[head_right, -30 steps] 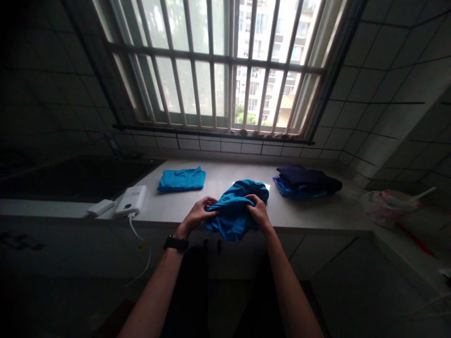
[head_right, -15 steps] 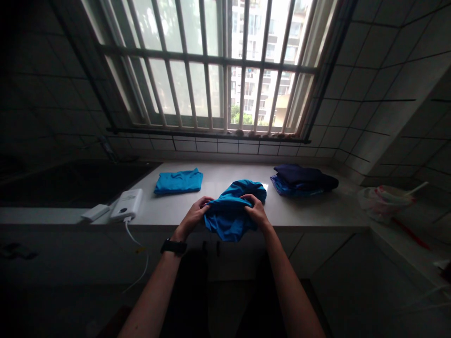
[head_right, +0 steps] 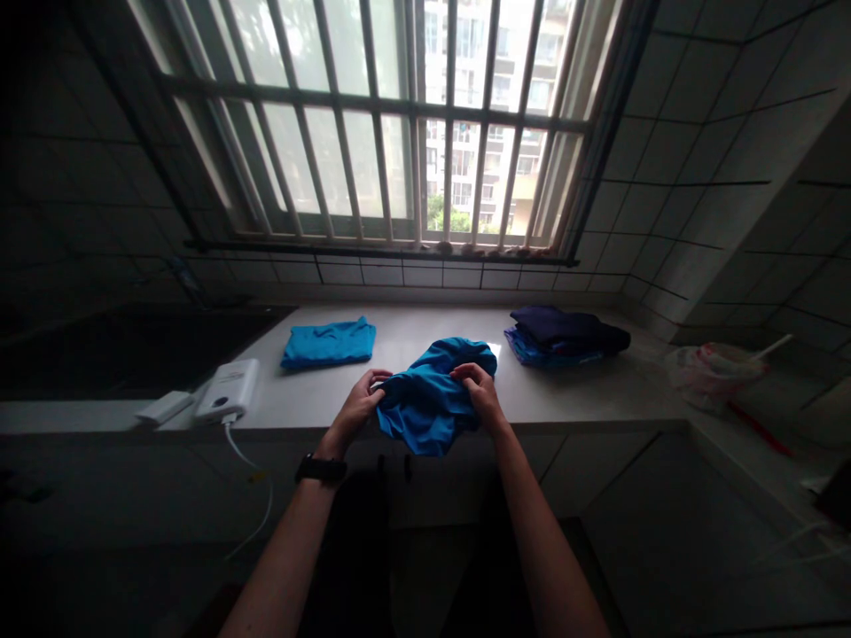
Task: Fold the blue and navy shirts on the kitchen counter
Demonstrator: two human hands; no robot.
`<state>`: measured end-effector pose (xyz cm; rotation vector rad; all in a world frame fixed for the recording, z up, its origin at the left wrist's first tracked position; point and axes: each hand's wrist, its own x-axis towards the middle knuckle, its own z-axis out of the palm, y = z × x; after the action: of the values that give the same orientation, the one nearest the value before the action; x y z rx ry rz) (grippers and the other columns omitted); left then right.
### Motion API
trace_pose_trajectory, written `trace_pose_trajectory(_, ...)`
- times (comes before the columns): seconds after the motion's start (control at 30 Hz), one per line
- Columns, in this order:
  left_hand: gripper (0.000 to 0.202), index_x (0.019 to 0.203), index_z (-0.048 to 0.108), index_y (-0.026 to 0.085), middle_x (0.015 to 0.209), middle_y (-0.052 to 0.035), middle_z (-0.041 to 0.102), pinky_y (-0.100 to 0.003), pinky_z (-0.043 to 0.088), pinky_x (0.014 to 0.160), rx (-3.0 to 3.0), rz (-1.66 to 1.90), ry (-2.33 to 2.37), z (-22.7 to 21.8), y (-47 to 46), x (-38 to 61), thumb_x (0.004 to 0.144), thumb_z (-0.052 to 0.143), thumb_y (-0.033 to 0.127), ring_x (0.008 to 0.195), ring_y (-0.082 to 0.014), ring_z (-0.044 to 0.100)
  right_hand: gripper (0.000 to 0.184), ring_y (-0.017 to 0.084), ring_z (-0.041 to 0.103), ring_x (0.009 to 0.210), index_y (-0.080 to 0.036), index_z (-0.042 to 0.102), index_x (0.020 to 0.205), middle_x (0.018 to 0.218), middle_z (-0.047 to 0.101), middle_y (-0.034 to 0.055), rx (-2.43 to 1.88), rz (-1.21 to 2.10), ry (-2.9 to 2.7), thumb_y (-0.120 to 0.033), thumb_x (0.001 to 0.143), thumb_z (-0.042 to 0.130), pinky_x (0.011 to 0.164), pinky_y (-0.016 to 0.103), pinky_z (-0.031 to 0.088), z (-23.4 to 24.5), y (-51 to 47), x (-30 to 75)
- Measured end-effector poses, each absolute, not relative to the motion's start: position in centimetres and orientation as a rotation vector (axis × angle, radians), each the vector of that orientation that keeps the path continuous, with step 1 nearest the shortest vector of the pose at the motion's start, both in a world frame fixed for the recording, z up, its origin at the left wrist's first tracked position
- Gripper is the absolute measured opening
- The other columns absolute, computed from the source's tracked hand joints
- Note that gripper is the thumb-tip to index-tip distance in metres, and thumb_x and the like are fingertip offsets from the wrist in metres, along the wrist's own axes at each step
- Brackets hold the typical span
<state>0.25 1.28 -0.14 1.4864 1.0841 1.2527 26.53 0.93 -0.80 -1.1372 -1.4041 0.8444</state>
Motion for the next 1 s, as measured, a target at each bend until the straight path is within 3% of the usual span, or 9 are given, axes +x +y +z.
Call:
trace_pose_trajectory(0.2,0.036,0.100,0.059,0.018,0.097,-0.0038,0.065,-0.026,0.051,0.072,1.420,1.232,1.039,-0.1,1.0,0.2,0.066,0.070,0.024,0.089,-0.0172,0.064,0.038,0.025,0.068,0.097,-0.022,0.065,0.087,0.094,0.075,0.0068,-1.142,0.876,-1.395,-0.024,0.059,0.040,0.094,0.040,0.052,-1.0,0.7,26.6)
trace_pose_trajectory(0.47,0.045,0.099,0.057,0.020,0.072,0.0040,0.061,-0.021,0.044,0.059,1.351,1.110,1.002,-0.3,0.5,-0.1,0.067,0.083,0.038,0.067,-0.0119,0.057,0.023,0.024,0.068,0.091,-0.023,0.063,0.082,0.086,0.073,0.0040,-1.145,0.934,-1.331,-0.024,0.065,0.048,0.092,0.040,0.052,-0.6,0.1,26.4)
trace_pose_trajectory(0.67,0.049,0.097,0.058,0.020,0.075,0.0039,0.062,-0.022,0.046,0.062,1.380,1.077,1.046,-0.5,0.6,-0.3,0.063,0.087,0.041,0.069,-0.0124,0.059,0.013,0.022,0.069,0.090,-0.023,0.065,0.086,0.087,0.073,0.0030,-1.053,1.010,-1.302,-0.032,0.079,0.059,0.089,0.038,0.053,-0.6,-0.3,26.6)
trace_pose_trajectory(0.87,0.048,0.098,0.060,0.020,0.086,0.0014,0.063,-0.024,0.051,0.066,1.387,1.070,1.169,0.3,0.5,0.0,0.068,0.082,0.048,0.080,-0.0160,0.066,0.030,0.023,0.069,0.100,-0.022,0.069,0.104,0.104,0.074,0.0054,-0.992,1.057,-1.459,-0.042,0.082,0.074,0.092,0.039,0.053,-0.5,-0.3,26.4)
trace_pose_trajectory(1.0,0.042,0.100,0.061,0.019,0.095,-0.0036,0.069,-0.030,0.055,0.076,1.411,1.070,1.208,0.4,0.4,0.1,0.077,0.073,0.052,0.091,-0.0212,0.069,0.048,0.027,0.064,0.110,-0.023,0.070,0.117,0.117,0.070,0.0078,-1.073,0.782,-1.824,-0.037,0.073,0.084,0.100,0.043,0.049,-0.8,-0.1,25.2)
